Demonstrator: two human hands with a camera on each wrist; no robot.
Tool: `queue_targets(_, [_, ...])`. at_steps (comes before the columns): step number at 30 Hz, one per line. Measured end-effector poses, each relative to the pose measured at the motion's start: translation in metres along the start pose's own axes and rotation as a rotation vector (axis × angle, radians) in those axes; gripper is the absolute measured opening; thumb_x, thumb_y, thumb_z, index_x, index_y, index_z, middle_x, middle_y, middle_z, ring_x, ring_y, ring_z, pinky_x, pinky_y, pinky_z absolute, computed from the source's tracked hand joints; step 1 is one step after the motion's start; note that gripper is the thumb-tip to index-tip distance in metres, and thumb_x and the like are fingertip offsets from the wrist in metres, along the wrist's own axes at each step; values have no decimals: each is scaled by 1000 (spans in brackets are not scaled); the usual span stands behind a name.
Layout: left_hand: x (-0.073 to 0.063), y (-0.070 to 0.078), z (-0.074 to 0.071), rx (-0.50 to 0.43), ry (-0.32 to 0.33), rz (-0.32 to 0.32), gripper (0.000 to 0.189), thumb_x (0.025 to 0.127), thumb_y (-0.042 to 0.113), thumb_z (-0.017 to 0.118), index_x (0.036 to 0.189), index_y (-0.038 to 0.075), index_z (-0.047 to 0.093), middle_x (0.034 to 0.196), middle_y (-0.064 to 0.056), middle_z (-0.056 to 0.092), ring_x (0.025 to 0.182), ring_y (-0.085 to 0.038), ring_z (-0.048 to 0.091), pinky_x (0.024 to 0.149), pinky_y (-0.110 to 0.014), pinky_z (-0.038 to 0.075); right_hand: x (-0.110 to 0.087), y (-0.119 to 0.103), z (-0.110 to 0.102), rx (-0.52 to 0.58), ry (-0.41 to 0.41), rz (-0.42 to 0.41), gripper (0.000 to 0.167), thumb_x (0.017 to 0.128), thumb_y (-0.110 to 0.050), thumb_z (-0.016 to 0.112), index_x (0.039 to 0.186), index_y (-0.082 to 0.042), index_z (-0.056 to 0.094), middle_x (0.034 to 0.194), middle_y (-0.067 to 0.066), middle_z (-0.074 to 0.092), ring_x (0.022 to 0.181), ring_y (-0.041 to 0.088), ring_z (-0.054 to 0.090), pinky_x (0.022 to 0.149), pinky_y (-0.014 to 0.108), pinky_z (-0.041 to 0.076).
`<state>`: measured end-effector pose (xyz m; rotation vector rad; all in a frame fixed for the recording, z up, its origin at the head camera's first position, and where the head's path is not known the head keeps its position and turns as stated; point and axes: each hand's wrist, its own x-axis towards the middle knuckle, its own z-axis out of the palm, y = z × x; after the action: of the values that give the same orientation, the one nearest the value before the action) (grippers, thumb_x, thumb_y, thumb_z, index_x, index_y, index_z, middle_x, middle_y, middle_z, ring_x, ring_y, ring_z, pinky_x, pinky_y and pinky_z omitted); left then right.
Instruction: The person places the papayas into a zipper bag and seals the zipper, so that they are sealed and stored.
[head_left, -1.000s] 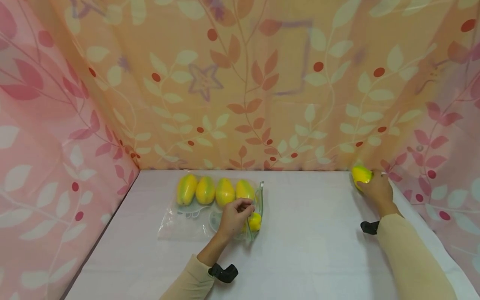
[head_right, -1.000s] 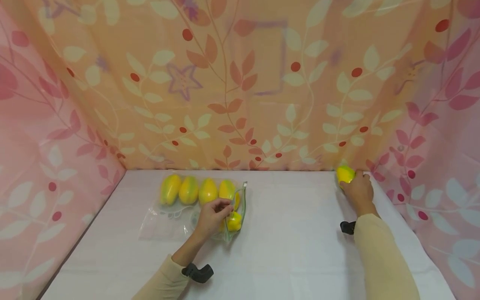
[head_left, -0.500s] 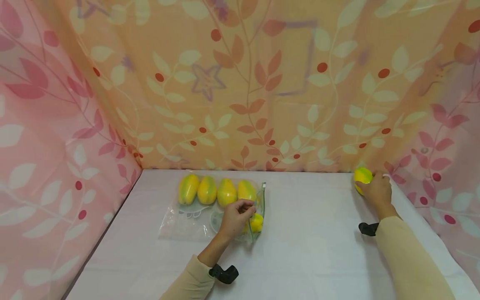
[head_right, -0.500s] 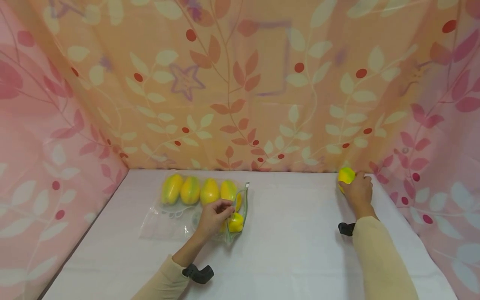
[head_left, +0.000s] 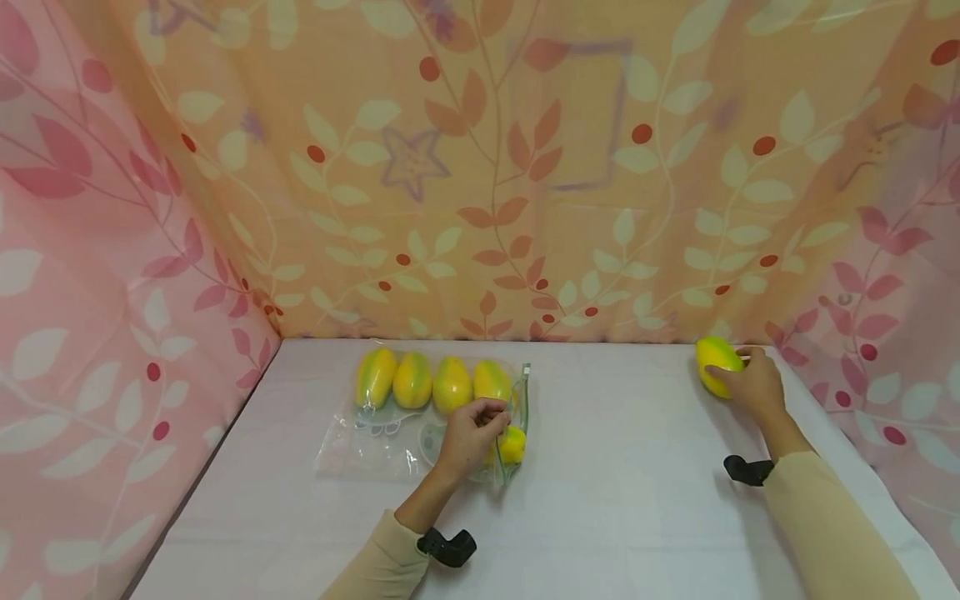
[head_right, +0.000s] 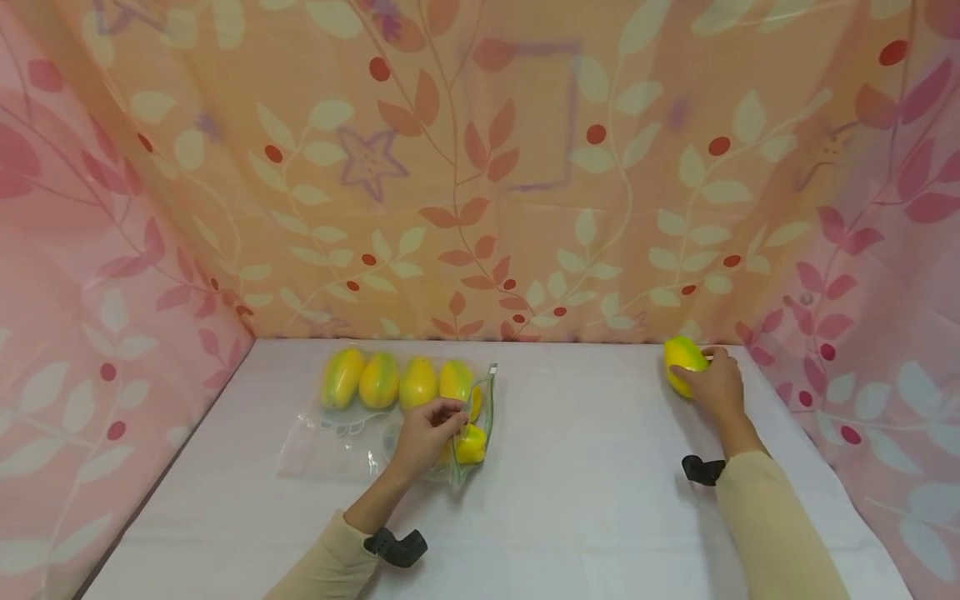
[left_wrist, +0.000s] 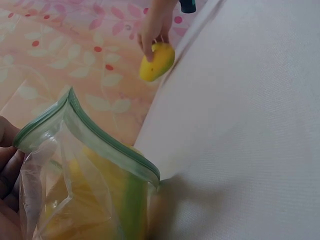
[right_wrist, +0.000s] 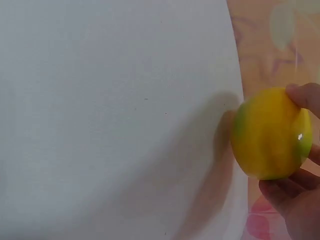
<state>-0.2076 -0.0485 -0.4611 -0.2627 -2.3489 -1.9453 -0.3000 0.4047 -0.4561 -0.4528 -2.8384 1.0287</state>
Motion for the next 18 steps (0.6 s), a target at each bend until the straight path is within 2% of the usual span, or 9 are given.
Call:
queue_targets(7, [0,0,-1,4,-1,11,17,90,10,67,100,-3,70,88,-16,68,72,-9,55,65,-15,48,-15,-4,-2,9,-64,-22,85,92,-48,61,142,12,26,140,38,32,123,52,35,105,64,35])
queue_targets(14, [-2,0,-1,11,3,-17,17,89,11,68,100,-1,71,88,-14,68,72,-11,55,64,-14,48,-38,-14,2,20,-97,-138,83,90,-49,62,140,10,32,138,37,38,119,51,41,101,62,42])
queue_targets(18, [-1,-1,-2,29,4,-25,17,90,9,67,101,-2,71,89,-16,69,72,-11,54,64,-13,47,-49,-22,3,21,-104,-162,82,90,-50,63,140,8,33,138,37,39,119,51,42,100,61,43])
